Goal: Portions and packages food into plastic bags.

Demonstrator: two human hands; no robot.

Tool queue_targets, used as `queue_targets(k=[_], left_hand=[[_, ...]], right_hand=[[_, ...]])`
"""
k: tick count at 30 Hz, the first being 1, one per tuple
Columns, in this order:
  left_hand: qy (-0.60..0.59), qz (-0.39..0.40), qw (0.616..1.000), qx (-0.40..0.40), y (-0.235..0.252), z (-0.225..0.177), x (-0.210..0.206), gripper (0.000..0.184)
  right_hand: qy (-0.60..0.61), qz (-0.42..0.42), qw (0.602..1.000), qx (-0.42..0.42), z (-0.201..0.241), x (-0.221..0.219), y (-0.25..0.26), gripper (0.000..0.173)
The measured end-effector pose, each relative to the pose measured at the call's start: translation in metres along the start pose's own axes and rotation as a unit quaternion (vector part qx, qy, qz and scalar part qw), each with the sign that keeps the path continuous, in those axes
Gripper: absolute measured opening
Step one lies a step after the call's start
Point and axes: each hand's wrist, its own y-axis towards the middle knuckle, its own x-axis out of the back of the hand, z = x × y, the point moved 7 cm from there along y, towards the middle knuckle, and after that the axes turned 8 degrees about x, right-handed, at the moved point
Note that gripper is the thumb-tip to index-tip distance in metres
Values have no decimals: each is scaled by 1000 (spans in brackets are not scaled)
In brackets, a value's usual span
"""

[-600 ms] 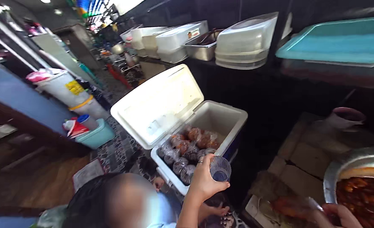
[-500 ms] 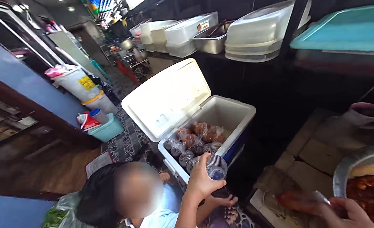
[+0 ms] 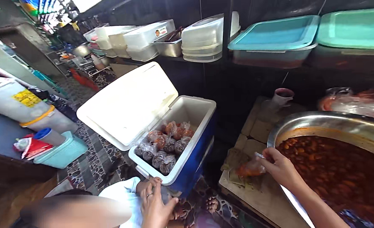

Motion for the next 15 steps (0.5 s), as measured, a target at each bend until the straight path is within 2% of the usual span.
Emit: queue_targets(k=[2, 4, 5, 7, 8, 10, 13, 15], left_hand=[[-78, -34, 995, -42, -2, -27, 6, 73], [-190, 13, 977, -97, -5, -81, -5, 54], [-225, 64, 962, -143, -6, -114, -19, 48], [-241, 175, 925, -235, -15, -179, -56, 47], [-237, 222, 905, -276, -20, -206, -76, 53], [-247, 262, 869, -340, -25, -243, -109, 57], [-302, 216, 852, -369, -28, -270, -110, 27], [-332, 204, 842, -374, -31, -276, -96, 19]], right_hand=[[28, 24, 999, -9, 9, 2, 0, 16], [42, 53, 998, -9, 23, 3, -1, 15], [42, 63, 997, -6, 32, 3, -1, 15], [46, 74, 996, 5, 49, 3, -3, 16], [50, 73, 996, 13, 55, 4, -4, 18], [73, 57, 995, 41, 65, 7, -8, 22], [119, 36, 985, 122, 77, 15, -18, 35], [100, 31, 976, 189, 85, 18, -25, 50]])
